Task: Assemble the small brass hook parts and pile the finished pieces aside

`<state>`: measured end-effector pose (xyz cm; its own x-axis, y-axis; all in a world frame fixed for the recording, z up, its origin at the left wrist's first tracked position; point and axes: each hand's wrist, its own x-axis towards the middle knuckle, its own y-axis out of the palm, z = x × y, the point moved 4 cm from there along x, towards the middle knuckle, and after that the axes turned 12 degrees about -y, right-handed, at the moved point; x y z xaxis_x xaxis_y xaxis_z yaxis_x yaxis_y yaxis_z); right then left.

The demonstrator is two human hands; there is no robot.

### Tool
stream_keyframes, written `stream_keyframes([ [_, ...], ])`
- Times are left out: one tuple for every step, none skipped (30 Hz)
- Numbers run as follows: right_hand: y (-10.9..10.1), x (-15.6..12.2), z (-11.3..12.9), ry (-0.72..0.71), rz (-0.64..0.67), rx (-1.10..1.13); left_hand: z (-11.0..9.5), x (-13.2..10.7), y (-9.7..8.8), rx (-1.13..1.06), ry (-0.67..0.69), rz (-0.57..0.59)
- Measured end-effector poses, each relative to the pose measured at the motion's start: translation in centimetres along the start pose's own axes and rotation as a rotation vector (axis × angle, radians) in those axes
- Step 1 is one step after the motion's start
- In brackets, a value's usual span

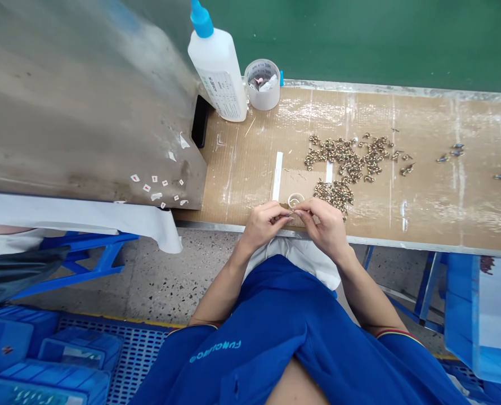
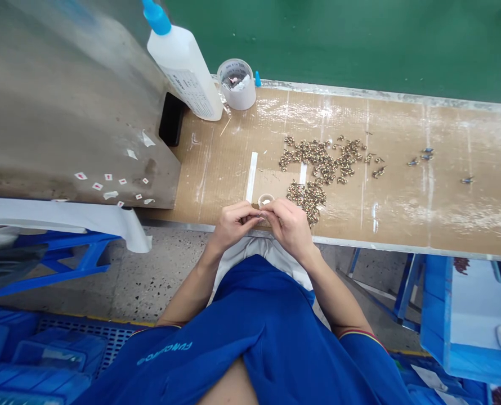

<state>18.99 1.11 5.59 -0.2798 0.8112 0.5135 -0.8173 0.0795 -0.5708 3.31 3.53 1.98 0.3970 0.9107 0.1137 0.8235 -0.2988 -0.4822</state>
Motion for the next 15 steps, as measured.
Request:
stream_keyframes([
  [0.03,0.03,0.02,-0.002,0.007,0.004,-0.03,-0.01,0.0,-0.003,0.001,0.003],
  [0.05,0.06,0.02,-0.003,0.015,0.01,-0.05,-0.01,-0.01,-0.006,0.001,0.006],
  [0.08,0.09,0.0,-0.001,0.023,0.016,-0.06,-0.02,-0.02,-0.009,-0.002,0.007],
  [0.1,0.1,-0.04,0.005,0.029,0.021,-0.06,-0.02,-0.02,-0.01,-0.004,0.008],
  [0.1,0.1,-0.09,0.012,0.031,0.023,-0.05,-0.02,-0.02,-0.01,-0.007,0.01],
  [0.09,0.1,-0.15,0.02,0.03,0.022,-0.05,-0.02,-0.01,-0.01,-0.009,0.012],
  [0.08,0.09,-0.19,0.026,0.029,0.021,-0.05,-0.02,0.0,-0.011,-0.01,0.014],
  [0.07,0.08,-0.21,0.028,0.028,0.018,-0.05,-0.01,0.01,-0.012,-0.011,0.015],
  [0.08,0.08,-0.21,0.029,0.03,0.017,-0.06,0.0,0.02,-0.012,-0.012,0.016],
  [0.09,0.07,-0.21,0.029,0.032,0.016,-0.06,0.01,0.03,-0.012,-0.012,0.015],
  [0.1,0.06,-0.21,0.031,0.032,0.014,-0.07,0.02,0.02,-0.011,-0.014,0.013],
  [0.09,0.06,-0.22,0.035,0.03,0.012,-0.08,0.02,0.02,-0.01,-0.014,0.011],
  [0.07,0.05,-0.23,0.039,0.023,0.009,-0.09,0.03,0.01,-0.008,-0.012,0.01],
  [0.04,0.03,-0.24,0.043,0.014,0.007,-0.11,0.02,0.0,-0.007,-0.006,0.008],
  [0.02,0.02,-0.25,0.043,0.006,0.008,-0.15,0.02,-0.01,-0.006,0.003,0.006],
])
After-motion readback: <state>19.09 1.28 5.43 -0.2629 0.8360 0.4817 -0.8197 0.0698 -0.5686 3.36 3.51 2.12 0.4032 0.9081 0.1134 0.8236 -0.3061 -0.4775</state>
